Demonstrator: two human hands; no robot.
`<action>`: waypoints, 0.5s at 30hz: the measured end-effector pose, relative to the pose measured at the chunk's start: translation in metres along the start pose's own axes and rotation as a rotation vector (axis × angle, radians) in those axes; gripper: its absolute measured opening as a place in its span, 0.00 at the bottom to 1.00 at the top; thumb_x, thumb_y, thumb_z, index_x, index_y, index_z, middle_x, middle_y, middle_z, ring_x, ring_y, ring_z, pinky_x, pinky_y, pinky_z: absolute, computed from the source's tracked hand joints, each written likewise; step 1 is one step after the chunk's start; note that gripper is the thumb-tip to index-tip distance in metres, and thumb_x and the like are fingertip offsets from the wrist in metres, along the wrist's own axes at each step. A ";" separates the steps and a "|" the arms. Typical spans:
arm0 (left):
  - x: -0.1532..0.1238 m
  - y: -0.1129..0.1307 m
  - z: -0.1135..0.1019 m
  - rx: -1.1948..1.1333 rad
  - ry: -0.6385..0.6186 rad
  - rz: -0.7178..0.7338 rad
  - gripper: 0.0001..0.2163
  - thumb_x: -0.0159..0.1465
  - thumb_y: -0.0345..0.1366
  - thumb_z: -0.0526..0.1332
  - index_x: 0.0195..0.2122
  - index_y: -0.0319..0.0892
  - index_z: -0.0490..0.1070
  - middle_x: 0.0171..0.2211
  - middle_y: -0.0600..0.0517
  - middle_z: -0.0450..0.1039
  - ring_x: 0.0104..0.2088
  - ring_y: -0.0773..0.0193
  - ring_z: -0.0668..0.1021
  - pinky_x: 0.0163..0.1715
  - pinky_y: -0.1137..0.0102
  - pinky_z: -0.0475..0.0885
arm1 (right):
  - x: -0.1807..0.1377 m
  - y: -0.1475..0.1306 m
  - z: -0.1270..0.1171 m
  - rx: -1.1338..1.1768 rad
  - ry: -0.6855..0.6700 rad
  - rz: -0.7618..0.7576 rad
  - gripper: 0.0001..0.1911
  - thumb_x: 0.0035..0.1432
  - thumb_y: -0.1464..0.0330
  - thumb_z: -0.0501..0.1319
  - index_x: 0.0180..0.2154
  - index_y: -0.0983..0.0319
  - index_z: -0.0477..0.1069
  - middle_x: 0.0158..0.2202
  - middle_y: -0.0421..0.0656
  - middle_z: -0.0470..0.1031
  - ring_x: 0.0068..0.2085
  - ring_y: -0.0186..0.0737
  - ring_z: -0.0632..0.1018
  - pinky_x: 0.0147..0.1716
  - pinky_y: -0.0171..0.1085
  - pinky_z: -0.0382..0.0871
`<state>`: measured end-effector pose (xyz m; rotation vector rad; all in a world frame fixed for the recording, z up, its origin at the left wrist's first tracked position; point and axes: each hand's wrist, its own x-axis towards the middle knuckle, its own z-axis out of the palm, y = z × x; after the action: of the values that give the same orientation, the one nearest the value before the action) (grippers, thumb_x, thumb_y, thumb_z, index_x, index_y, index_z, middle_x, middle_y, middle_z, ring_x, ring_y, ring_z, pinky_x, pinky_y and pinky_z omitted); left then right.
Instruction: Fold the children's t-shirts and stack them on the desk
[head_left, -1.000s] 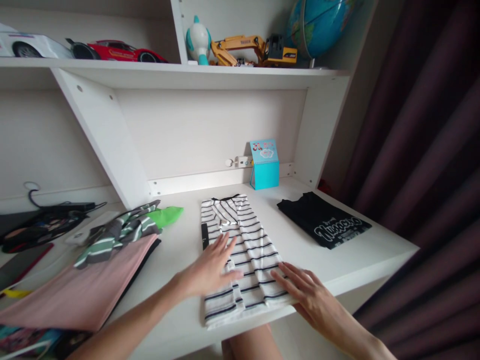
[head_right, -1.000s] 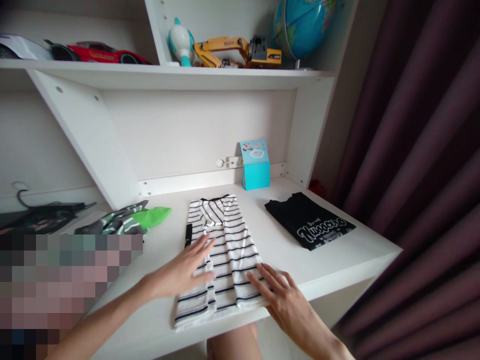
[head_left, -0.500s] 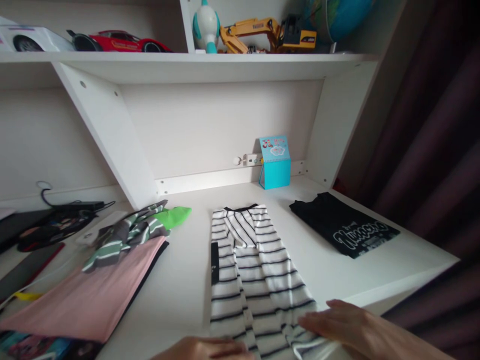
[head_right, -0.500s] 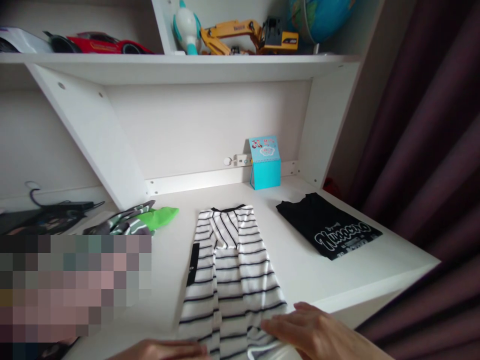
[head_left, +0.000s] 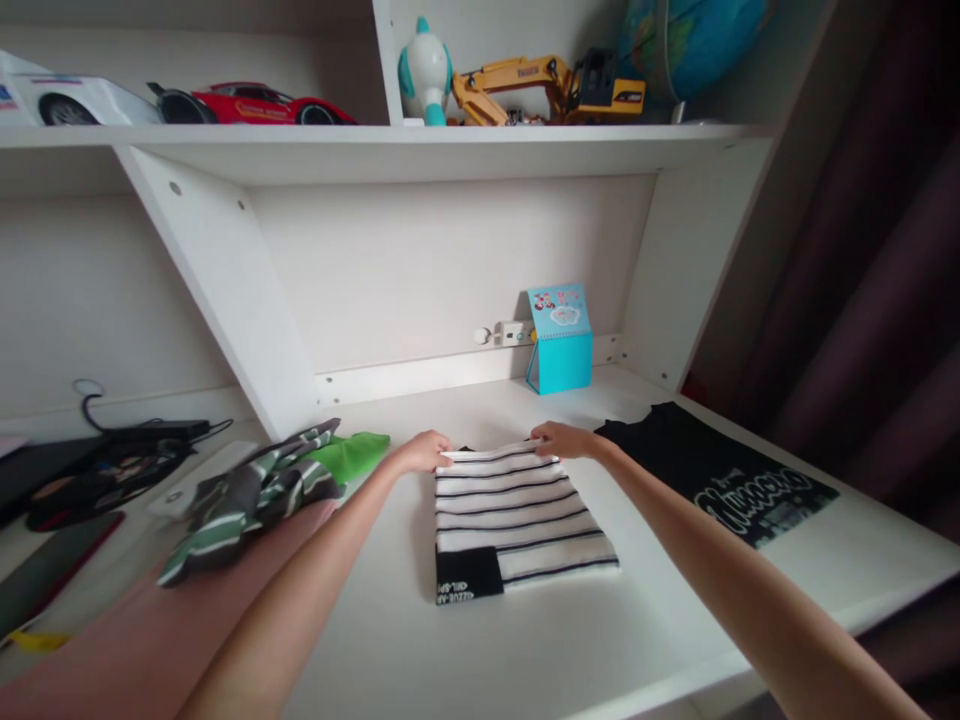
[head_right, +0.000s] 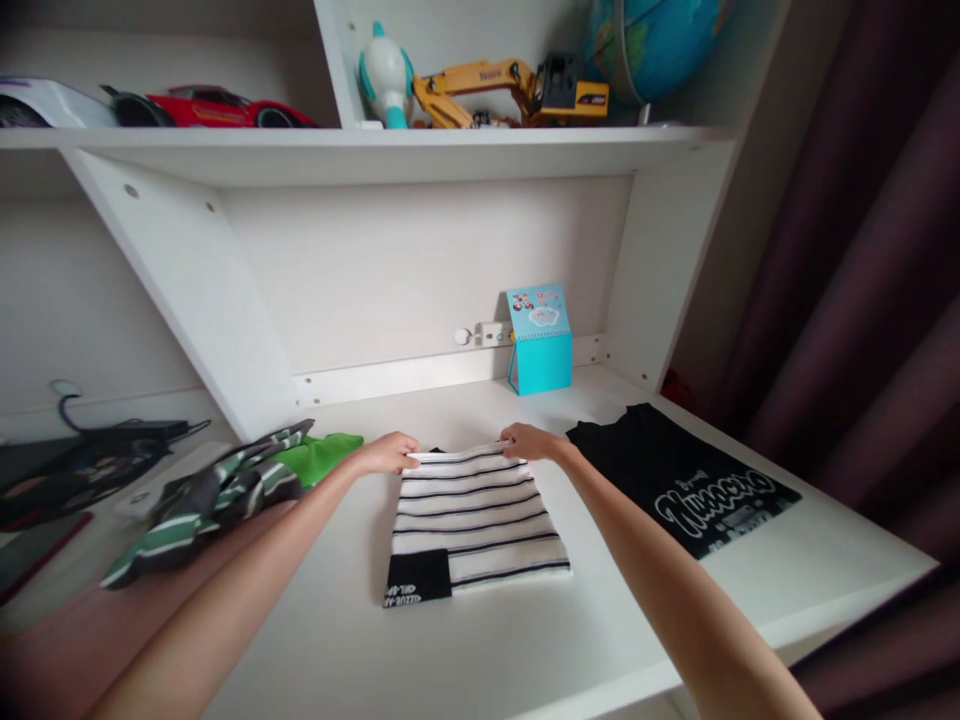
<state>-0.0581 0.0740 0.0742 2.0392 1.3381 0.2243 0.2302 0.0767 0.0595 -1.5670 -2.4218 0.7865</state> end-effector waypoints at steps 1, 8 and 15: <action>0.001 -0.004 0.000 0.003 0.000 0.006 0.10 0.47 0.40 0.58 0.26 0.39 0.68 0.19 0.57 0.64 0.22 0.67 0.69 0.23 0.74 0.64 | 0.002 0.003 0.001 -0.006 0.005 0.000 0.12 0.49 0.71 0.56 0.37 0.67 0.71 0.32 0.44 0.73 0.29 0.35 0.72 0.23 0.28 0.64; 0.014 -0.023 -0.005 0.090 0.095 0.020 0.09 0.47 0.41 0.59 0.24 0.40 0.68 0.22 0.55 0.68 0.27 0.65 0.71 0.29 0.73 0.65 | 0.013 0.013 -0.005 -0.101 0.082 0.048 0.13 0.52 0.68 0.58 0.39 0.67 0.71 0.37 0.46 0.74 0.38 0.41 0.74 0.35 0.35 0.66; 0.026 -0.040 0.005 0.139 0.153 0.035 0.09 0.49 0.41 0.59 0.25 0.40 0.70 0.24 0.54 0.71 0.29 0.63 0.72 0.30 0.73 0.64 | 0.017 0.020 0.013 -0.136 0.118 0.144 0.15 0.56 0.63 0.59 0.42 0.66 0.68 0.40 0.44 0.72 0.39 0.38 0.73 0.39 0.40 0.67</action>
<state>-0.0736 0.1036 0.0399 2.2006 1.4468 0.3164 0.2336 0.0931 0.0365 -1.8007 -2.3432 0.5432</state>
